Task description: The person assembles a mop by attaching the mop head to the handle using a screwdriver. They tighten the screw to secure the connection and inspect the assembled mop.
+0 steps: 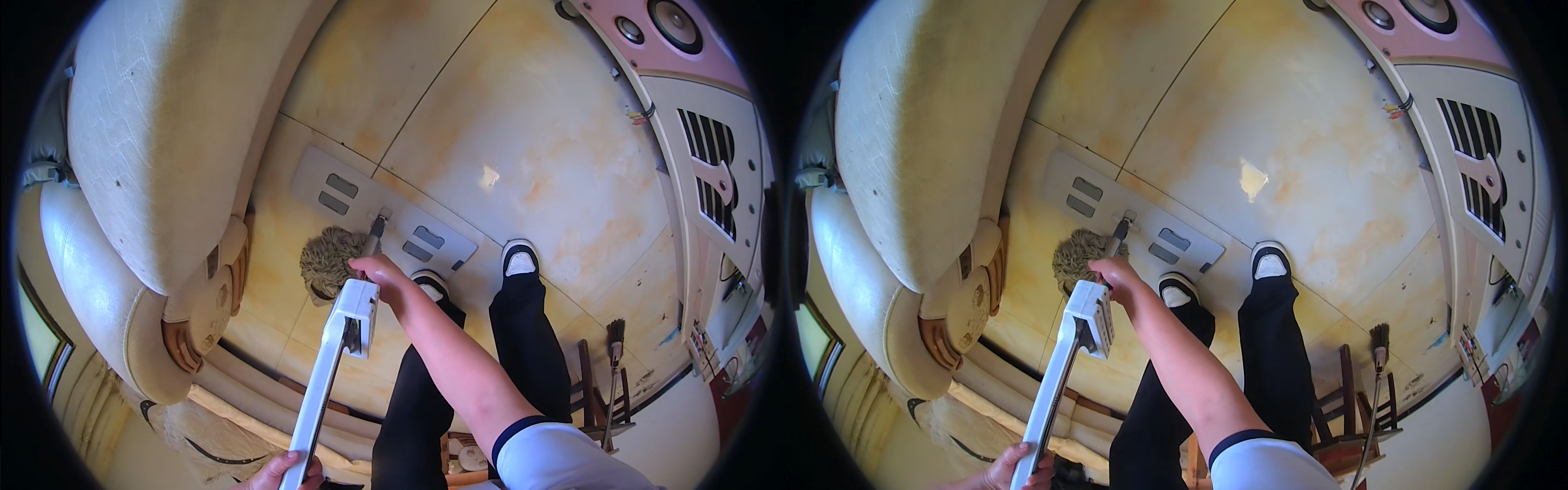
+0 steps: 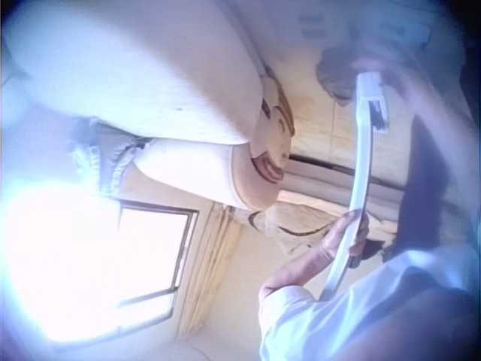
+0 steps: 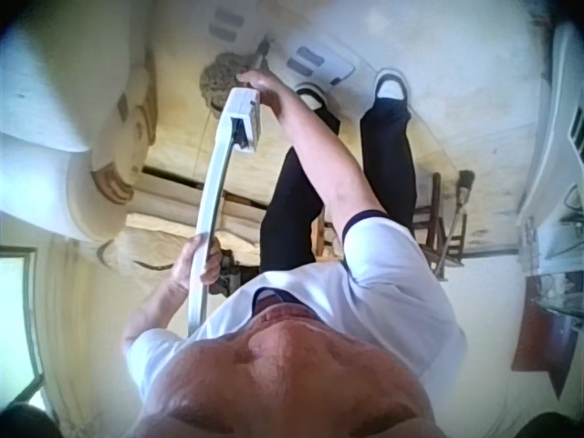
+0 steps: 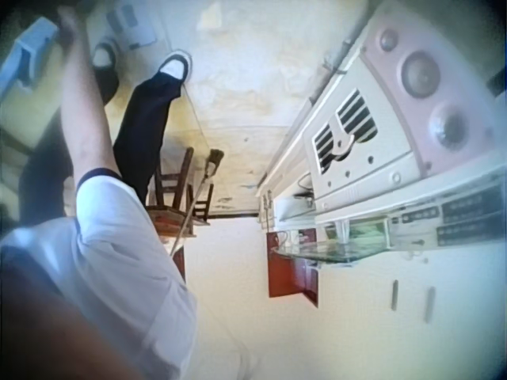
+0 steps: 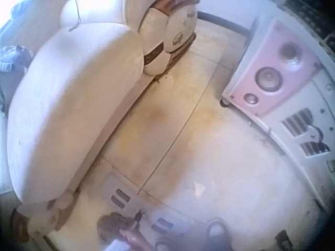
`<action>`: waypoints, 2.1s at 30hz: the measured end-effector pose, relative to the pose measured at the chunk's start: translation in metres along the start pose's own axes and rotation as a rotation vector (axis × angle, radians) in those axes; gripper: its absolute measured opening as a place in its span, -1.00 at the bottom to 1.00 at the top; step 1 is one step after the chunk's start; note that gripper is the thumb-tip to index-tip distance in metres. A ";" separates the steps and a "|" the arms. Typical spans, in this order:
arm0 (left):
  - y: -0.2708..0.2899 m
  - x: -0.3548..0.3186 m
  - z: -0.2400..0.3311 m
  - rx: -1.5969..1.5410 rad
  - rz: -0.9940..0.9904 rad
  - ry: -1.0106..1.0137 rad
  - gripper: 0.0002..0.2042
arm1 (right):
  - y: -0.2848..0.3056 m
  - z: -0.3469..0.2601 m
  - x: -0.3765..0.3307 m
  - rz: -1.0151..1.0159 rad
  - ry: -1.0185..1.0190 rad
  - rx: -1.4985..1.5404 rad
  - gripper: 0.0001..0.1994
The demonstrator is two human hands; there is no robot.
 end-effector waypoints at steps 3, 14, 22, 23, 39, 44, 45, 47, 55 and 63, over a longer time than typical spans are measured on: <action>-0.003 0.002 -0.006 0.003 0.034 -0.022 -0.58 | 0.000 -0.001 -0.002 -0.003 -0.005 0.055 -0.65; 0.010 0.011 -0.009 0.013 0.093 -0.069 -0.52 | 0.087 -0.006 0.027 0.455 0.360 -0.535 -0.66; 0.011 0.005 0.009 0.137 0.214 -0.115 -0.50 | 0.094 -0.018 0.022 0.519 0.654 -0.787 -0.80; 0.015 0.004 0.013 0.195 0.222 -0.151 -0.51 | 0.097 -0.022 0.022 0.474 0.651 -0.786 -0.80; 0.040 0.001 0.032 0.202 0.278 -0.068 -0.45 | 0.108 -0.043 0.036 0.408 0.539 -0.871 -0.80; 0.018 -0.002 0.037 0.332 0.450 -0.249 -0.54 | 0.104 -0.045 0.031 0.513 0.470 -0.810 -0.80; 0.020 -0.002 0.039 0.352 0.444 -0.258 -0.55 | 0.102 -0.049 0.030 0.527 0.432 -0.801 -0.80; 0.026 -0.002 0.044 0.393 0.432 -0.277 -0.57 | 0.095 -0.057 0.026 0.545 0.392 -0.819 -0.79; 0.013 -0.022 0.057 0.472 0.507 -0.196 -0.49 | 0.070 -0.063 -0.001 0.596 0.310 -0.787 -0.79; -0.028 -0.017 0.021 0.580 0.549 -0.355 -0.58 | 0.064 -0.073 -0.004 0.578 0.290 -0.822 -0.78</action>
Point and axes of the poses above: each hand's wrist, its own x-axis towards the middle knuckle, its own y-axis out of the back of the hand, z = x × y, the point moved 3 cm from there along x, towards the middle knuckle, and after that the axes turned 15 degrees about z, right-handed, at the moved point
